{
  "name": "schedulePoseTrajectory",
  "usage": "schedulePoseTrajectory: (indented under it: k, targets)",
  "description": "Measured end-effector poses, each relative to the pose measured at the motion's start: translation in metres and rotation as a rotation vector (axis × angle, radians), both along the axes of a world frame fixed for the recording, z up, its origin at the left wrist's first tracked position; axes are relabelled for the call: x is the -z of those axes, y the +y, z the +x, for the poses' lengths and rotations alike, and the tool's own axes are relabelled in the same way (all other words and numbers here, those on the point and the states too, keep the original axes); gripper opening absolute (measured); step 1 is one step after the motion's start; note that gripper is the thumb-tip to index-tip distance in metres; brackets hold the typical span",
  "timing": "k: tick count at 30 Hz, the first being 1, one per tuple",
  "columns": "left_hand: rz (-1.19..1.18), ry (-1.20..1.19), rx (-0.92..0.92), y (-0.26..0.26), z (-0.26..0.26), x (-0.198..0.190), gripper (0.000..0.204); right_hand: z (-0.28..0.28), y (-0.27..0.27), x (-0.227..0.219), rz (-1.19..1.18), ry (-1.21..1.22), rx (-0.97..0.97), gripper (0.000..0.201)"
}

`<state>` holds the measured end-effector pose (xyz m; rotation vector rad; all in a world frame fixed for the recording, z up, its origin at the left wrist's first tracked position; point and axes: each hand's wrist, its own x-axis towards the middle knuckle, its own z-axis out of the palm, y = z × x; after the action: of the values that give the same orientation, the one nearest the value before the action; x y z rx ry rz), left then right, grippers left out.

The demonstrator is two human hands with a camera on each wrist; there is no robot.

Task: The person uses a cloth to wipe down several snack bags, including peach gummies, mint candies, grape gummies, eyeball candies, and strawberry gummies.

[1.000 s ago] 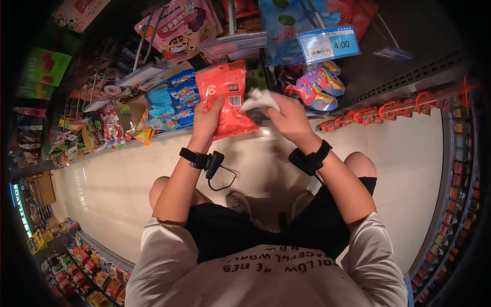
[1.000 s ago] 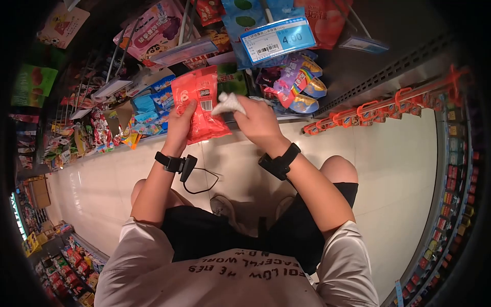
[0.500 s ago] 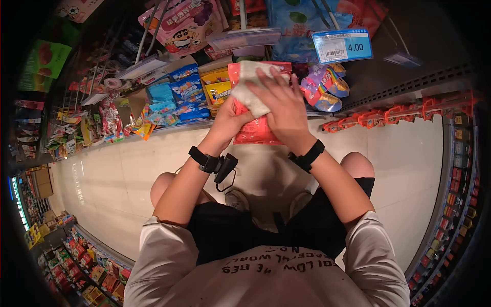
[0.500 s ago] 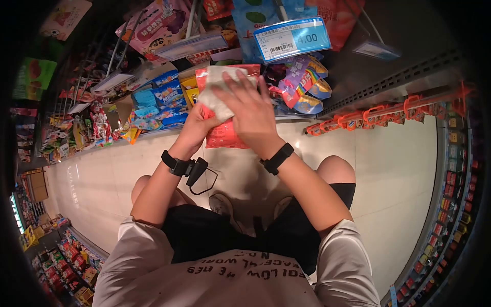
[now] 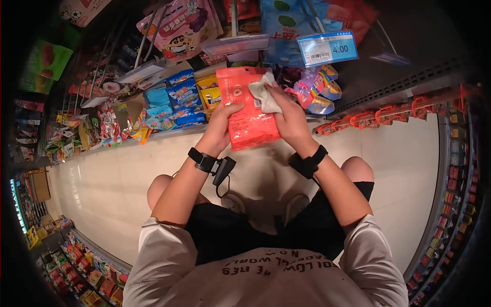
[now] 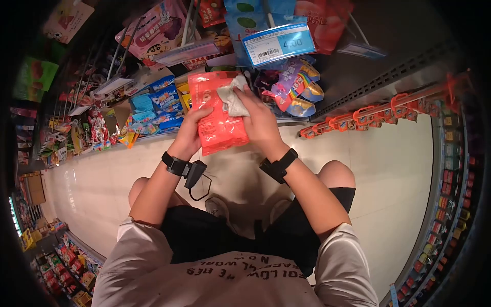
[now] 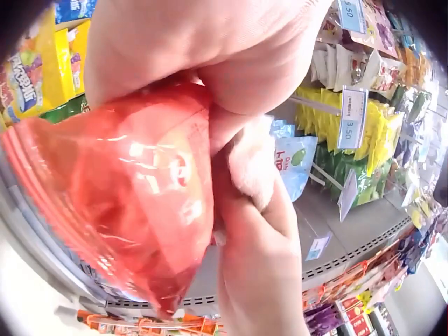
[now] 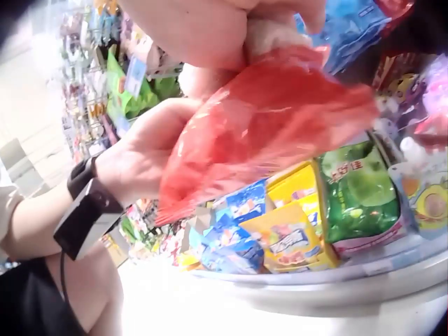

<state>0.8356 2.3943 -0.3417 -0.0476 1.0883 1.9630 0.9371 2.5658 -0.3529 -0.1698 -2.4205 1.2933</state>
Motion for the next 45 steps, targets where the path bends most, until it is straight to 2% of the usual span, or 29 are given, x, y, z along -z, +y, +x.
schedulePoseTrajectory:
  k: [1,5,7,8,10,11,13,14,16,17,21,24,25,26,28,30,32,33,34,36,37,39,42,45]
  targets:
    - [0.040,-0.146,-0.007,0.000,0.000,-0.003,0.040,0.000,-0.002,-0.004,-0.042,0.041,-0.022,0.064]
    - [0.183,-0.302,0.041,-0.002,-0.002,-0.011,0.039,0.001,0.002,-0.009,-0.026,0.084,-0.131,0.064]
    - [0.157,-0.371,0.160,-0.001,0.000,-0.011,0.039,0.003,0.002,-0.010,-0.043,0.001,-0.121,0.065]
    - [0.158,-0.370,0.160,-0.001,0.001,-0.009,0.039,0.003,0.001,-0.012,-0.042,0.002,-0.121,0.065]
    - [-0.030,-0.202,0.123,-0.001,0.003,-0.004,0.042,0.003,-0.003,-0.019,0.032,0.129,0.119,0.065]
    - [-0.029,-0.200,0.122,0.000,0.005,-0.004,0.042,0.004,-0.006,-0.020,0.032,0.130,0.118,0.065]
    - [-0.028,-0.131,0.086,0.002,0.008,-0.006,0.042,0.005,-0.012,-0.021,0.194,0.127,-0.131,0.063]
    - [-0.029,-0.133,0.087,0.002,0.008,-0.009,0.042,0.006,-0.016,-0.021,0.193,0.124,-0.130,0.063]
    - [0.002,-0.184,-0.027,-0.002,0.003,-0.018,0.045,0.011,-0.020,-0.020,0.231,0.071,-0.248,0.061]
    - [0.106,-0.246,-0.022,-0.007,-0.006,-0.013,0.047,0.012,-0.018,-0.021,0.205,0.033,-0.274,0.059]
    - [0.201,-0.169,-0.100,-0.022,-0.028,-0.017,0.043,0.020,-0.016,-0.028,0.259,0.035,-0.301,0.060]
    - [0.144,-0.194,-0.046,-0.020,-0.026,-0.005,0.042,0.022,-0.020,-0.019,0.213,0.017,-0.277,0.060]
    - [0.026,-0.128,-0.045,-0.011,-0.014,-0.010,0.042,0.023,-0.020,-0.014,0.094,-0.037,-0.199,0.059]
    - [0.029,-0.127,-0.046,-0.005,-0.004,-0.006,0.042,0.023,-0.020,-0.013,-0.022,-0.091,-0.122,0.059]
    - [-0.111,-0.051,0.170,0.003,0.014,0.005,0.050,0.020,-0.014,-0.013,-0.056,-0.032,-0.079,0.057]
    - [-0.068,-0.054,0.199,0.014,0.033,-0.002,0.057,0.015,-0.010,-0.016,-0.095,0.019,-0.037,0.056]
    - [-0.038,-0.073,0.257,0.016,0.042,-0.004,0.063,0.016,-0.014,-0.024,0.174,0.068,-0.078,0.055]
    - [0.006,-0.205,0.261,0.015,0.035,-0.005,0.067,0.020,-0.017,-0.018,0.308,0.031,-0.127,0.054]
    - [0.049,-0.332,0.261,0.014,0.029,-0.008,0.072,0.022,-0.019,-0.019,0.308,0.031,-0.115,0.054]
    - [-0.016,-0.299,0.195,0.012,0.023,-0.014,0.070,0.025,-0.024,-0.026,0.258,0.096,-0.281,0.052]
    - [-0.012,-0.265,0.124,0.009,0.013,-0.014,0.067,0.029,-0.027,-0.030,0.254,0.101,-0.278,0.052]
    - [-0.007,-0.199,-0.016,0.003,-0.005,-0.014,0.060,0.037,-0.035,-0.037,0.305,0.074,-0.469,0.058]
    - [0.084,-0.181,-0.046,-0.004,-0.017,-0.016,0.060,0.035,-0.033,-0.037,0.391,0.135,-0.463,0.048]
    - [0.207,-0.226,-0.062,-0.009,-0.025,-0.019,0.060,0.034,-0.017,-0.038,0.436,0.142,-0.440,0.050]
